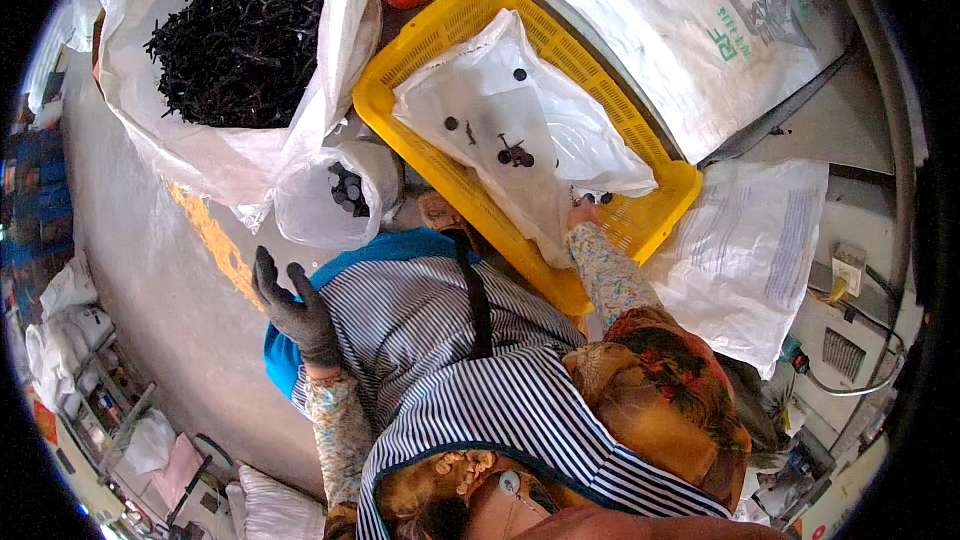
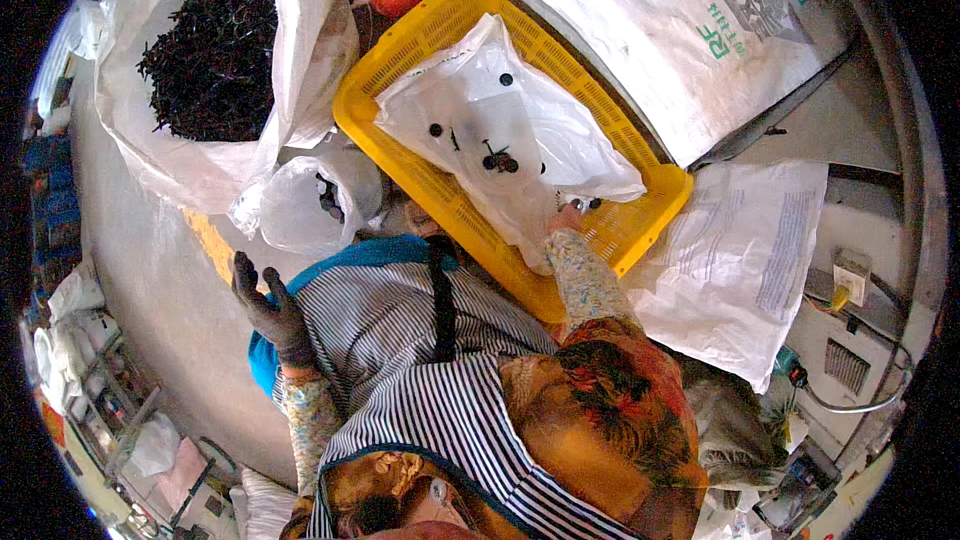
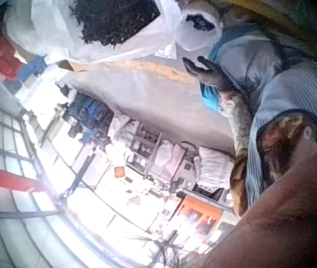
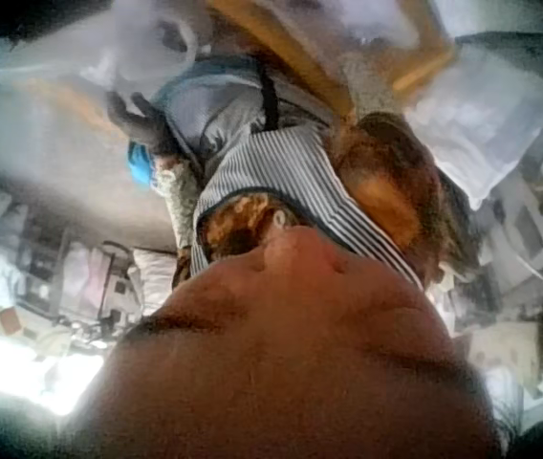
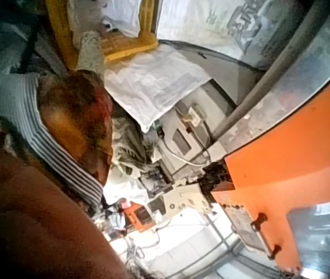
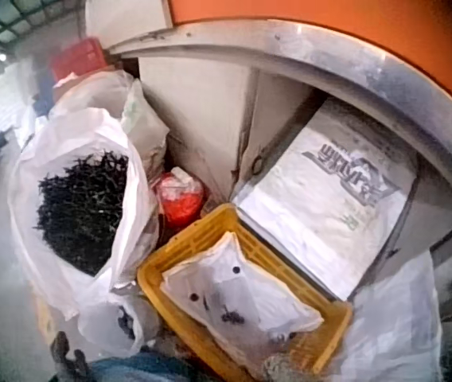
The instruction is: The person walks to a workstation and sorts small black fasteners by hand from a large white sack into a yellow basket. They repeatedly scoop fasteners, separate them, and place them into the basket.
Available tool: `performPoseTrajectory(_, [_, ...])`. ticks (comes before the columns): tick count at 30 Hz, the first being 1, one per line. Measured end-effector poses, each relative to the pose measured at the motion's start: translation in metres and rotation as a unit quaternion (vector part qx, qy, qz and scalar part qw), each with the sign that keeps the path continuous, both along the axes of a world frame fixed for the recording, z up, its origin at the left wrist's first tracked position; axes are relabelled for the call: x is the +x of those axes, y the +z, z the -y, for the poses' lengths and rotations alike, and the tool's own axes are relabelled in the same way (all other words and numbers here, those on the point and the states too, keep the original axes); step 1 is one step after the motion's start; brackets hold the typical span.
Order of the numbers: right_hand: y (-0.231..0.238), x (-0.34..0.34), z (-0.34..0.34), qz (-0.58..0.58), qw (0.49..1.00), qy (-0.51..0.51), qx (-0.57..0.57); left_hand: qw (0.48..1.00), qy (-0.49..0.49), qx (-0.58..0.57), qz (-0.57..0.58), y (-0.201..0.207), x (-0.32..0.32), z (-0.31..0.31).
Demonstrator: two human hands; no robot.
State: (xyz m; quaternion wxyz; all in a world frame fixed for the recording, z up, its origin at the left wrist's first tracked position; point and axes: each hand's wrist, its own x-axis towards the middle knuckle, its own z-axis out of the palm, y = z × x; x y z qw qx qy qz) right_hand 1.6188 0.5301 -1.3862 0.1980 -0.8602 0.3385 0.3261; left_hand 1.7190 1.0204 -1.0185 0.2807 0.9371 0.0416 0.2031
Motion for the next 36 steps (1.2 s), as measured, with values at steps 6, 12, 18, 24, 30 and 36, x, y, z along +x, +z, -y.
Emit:
performPoseTrajectory(6, [-0.027, 0.023, 0.065, -0.035, 0.999, -0.002, -0.032, 0.998, 0.023, -0.057, -0.019, -0.008, 0.000, -0.010])
performPoseTrajectory(12, [-0.049, 0.045, 0.096, -0.064, 0.997, 0.018, -0.033, 0.997, 0.009, -0.034, -0.068, 0.001, -0.001, 0.003])
performPoseTrajectory(18, [-0.072, 0.031, 0.096, -0.080, 0.996, 0.033, -0.034, 0.994, 0.015, -0.010, -0.103, 0.009, 0.006, 0.016])
performPoseTrajectory(24, [-0.091, 0.018, 0.090, -0.078, 0.996, 0.034, -0.037, 0.993, -0.017, 0.027, -0.115, 0.008, 0.014, 0.017])
performPoseTrajectory(30, [-0.111, 0.011, 0.078, -0.068, 0.996, 0.036, -0.043, 0.990, -0.002, 0.022, -0.139, 0.008, 0.016, 0.019])
performPoseTrajectory(36, [-0.121, 0.002, 0.070, -0.064, 0.997, 0.038, -0.038, 0.987, 0.007, 0.019, -0.162, 0.009, 0.015, 0.018])
